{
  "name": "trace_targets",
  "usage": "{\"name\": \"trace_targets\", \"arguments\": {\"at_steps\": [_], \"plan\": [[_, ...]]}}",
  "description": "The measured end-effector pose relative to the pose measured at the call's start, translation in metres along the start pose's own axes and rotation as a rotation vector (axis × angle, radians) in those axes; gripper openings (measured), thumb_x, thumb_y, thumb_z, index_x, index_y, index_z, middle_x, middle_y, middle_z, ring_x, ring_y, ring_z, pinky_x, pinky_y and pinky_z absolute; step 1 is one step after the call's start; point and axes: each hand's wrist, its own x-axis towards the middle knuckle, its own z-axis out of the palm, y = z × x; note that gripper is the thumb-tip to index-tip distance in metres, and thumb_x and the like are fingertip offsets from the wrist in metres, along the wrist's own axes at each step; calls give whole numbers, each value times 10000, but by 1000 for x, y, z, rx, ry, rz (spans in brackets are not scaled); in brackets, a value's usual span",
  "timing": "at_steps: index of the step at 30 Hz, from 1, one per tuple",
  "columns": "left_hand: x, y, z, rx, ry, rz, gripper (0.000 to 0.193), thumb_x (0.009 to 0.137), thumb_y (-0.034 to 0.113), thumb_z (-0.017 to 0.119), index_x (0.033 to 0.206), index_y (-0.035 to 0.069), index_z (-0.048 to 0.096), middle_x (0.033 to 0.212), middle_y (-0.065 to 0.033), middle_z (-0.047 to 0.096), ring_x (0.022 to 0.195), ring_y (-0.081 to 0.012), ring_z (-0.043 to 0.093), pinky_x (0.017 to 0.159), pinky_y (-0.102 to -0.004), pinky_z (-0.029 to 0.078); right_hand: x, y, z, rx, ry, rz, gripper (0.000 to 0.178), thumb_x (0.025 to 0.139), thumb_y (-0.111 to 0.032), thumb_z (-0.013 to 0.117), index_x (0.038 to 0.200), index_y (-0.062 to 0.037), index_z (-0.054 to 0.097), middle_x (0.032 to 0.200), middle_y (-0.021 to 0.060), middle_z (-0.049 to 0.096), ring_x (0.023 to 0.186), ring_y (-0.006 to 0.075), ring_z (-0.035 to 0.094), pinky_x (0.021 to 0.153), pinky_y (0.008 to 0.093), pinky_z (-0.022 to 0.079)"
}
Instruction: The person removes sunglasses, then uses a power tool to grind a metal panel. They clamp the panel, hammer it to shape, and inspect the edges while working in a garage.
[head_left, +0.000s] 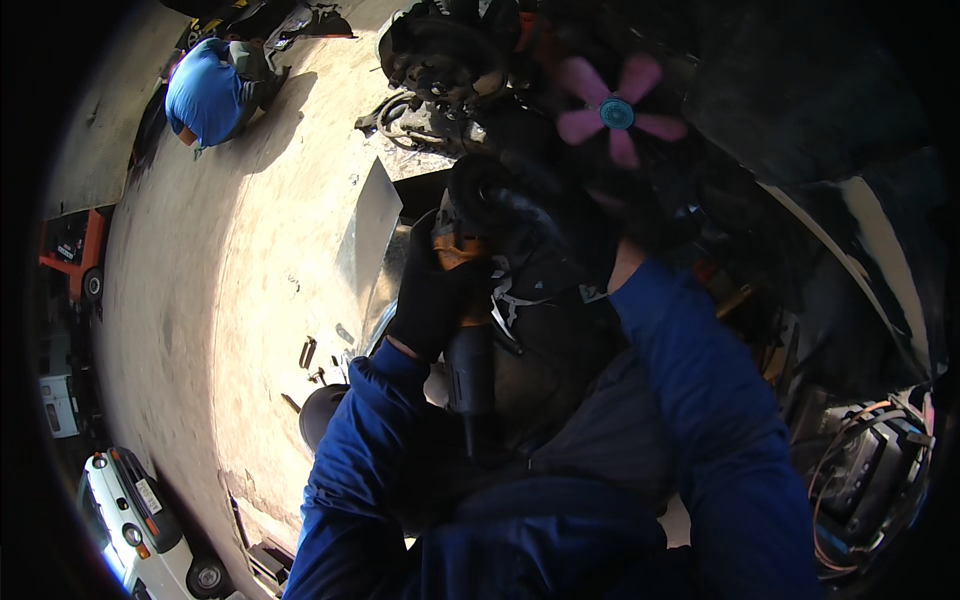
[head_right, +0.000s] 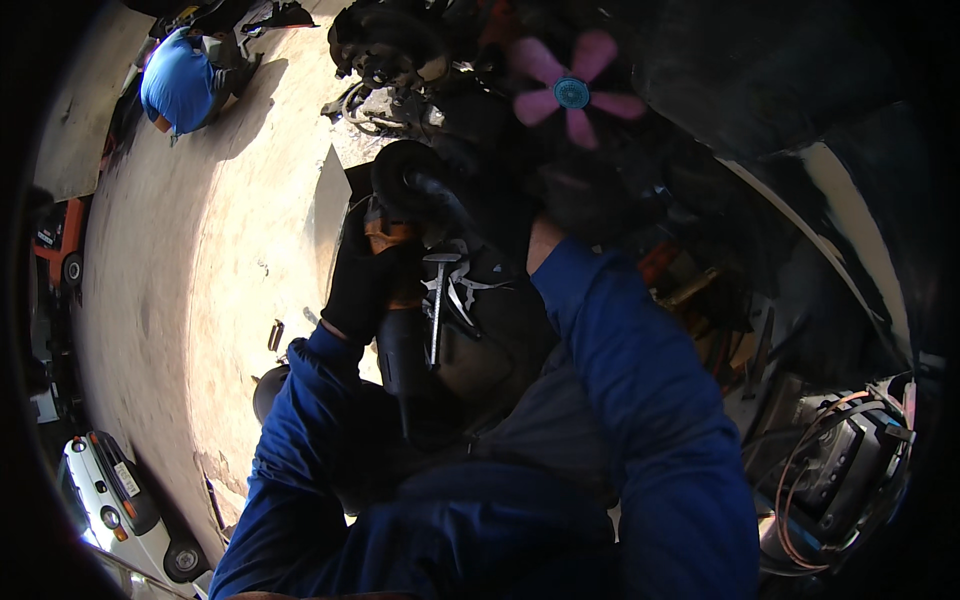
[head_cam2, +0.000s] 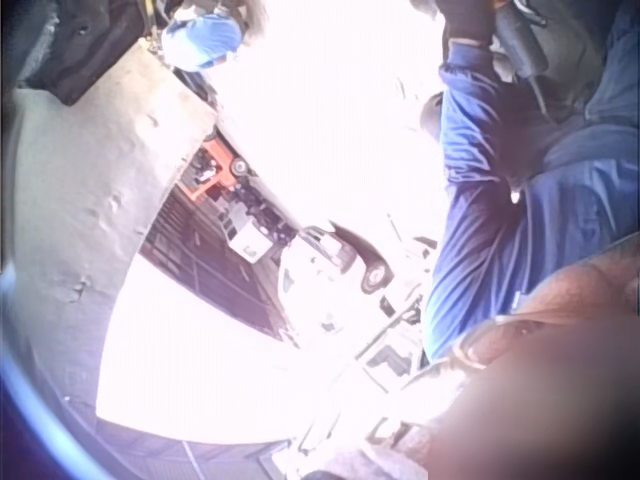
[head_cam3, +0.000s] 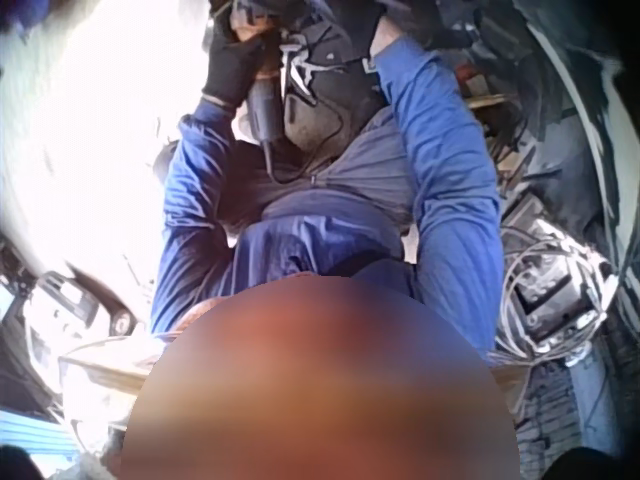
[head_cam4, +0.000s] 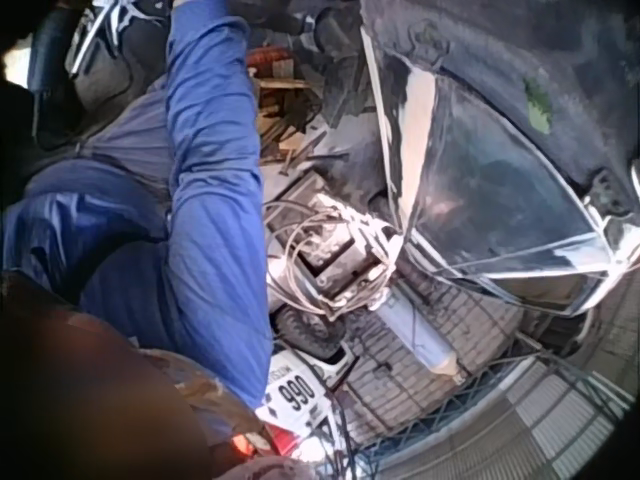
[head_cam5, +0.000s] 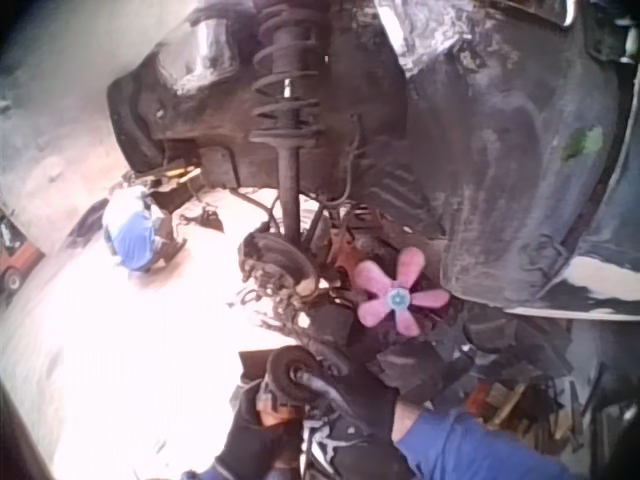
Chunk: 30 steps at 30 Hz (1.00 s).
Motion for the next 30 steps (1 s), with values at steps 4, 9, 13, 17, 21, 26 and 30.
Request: {"name": "trace_targets", "arguments": {"at_steps": [4, 9, 13, 17, 21, 26, 30], "plan": [[1, -3, 2, 65, 7, 25, 806, 833, 18, 803, 1502, 58, 355, 1216, -144, 620, 925, -195, 704, 754, -332, 625, -7, -10, 3, -110, 69, 20, 429, 937, -122, 737, 1327, -3, 603, 1189, 70, 677, 1073, 152, 651, 914, 308, 549], [5, -8, -3, 195, -2, 90, 798, 819, 48, 833, 1482, 42, 387, 1229, -132, 612, 1000, -194, 683, 807, -327, 610, -2, -7, -1, 161, -55, 113, 423, 946, -116, 726, 1338, -6, 609, 1208, 83, 690, 1089, 160, 663, 892, 308, 560], [-3, -6, -6, 59, -21, 15, 709, 876, 29, 780, 1476, 96, 409, 1194, -123, 627, 918, -177, 695, 718, -307, 610, 1, 11, -3, -15, -82, 53, 411, 975, -160, 664, 1354, -12, 611, 1176, 111, 710, 998, 168, 692, 836, 322, 578], [-5, -3, -9, 69, -9, -6, 688, 913, 16, 733, 1497, 127, 389, 1128, -135, 655, 807, -204, 722, 610, -317, 623, 8, 24, 1, -284, -35, -94, 382, 951, -300, 672, 1222, -32, 686, 1136, 175, 720, 1033, 300, 705, 855, 402, 561], [-1, 3, -20, 166, -9, 24, 684, 935, 61, 696, 1533, 116, 368, 1124, -133, 644, 832, -218, 712, 662, -352, 637, 17, 20, 16, -181, 62, 91, 325, 960, -309, 693, 1119, -27, 705, 962, 94, 715, 871, 196, 685, 755, 357, 546], [-8, 26, -36, 90, -63, -43, 649, 936, 164, 651, 1521, 114, 374, 1142, -150, 630, 863, -263, 712, 693, -387, 640, 12, -8, 24, -288, 51, 240, 267, 910, -256, 656, 988, -26, 765, 955, 194, 757, 900, 312, 745, 775, 425, 585], [-17, 41, -40, 114, -74, -10, 622, 961, 210, 649, 1514, 122, 379, 1089, -136, 635, 805, -264, 700, 663, -388, 637, 1, -53, 26, -225, 189, 57, 235, 932, -199, 665, 1060, -36, 774, 943, 167, 765, 830, 260, 741, 759, 399, 583]]}}
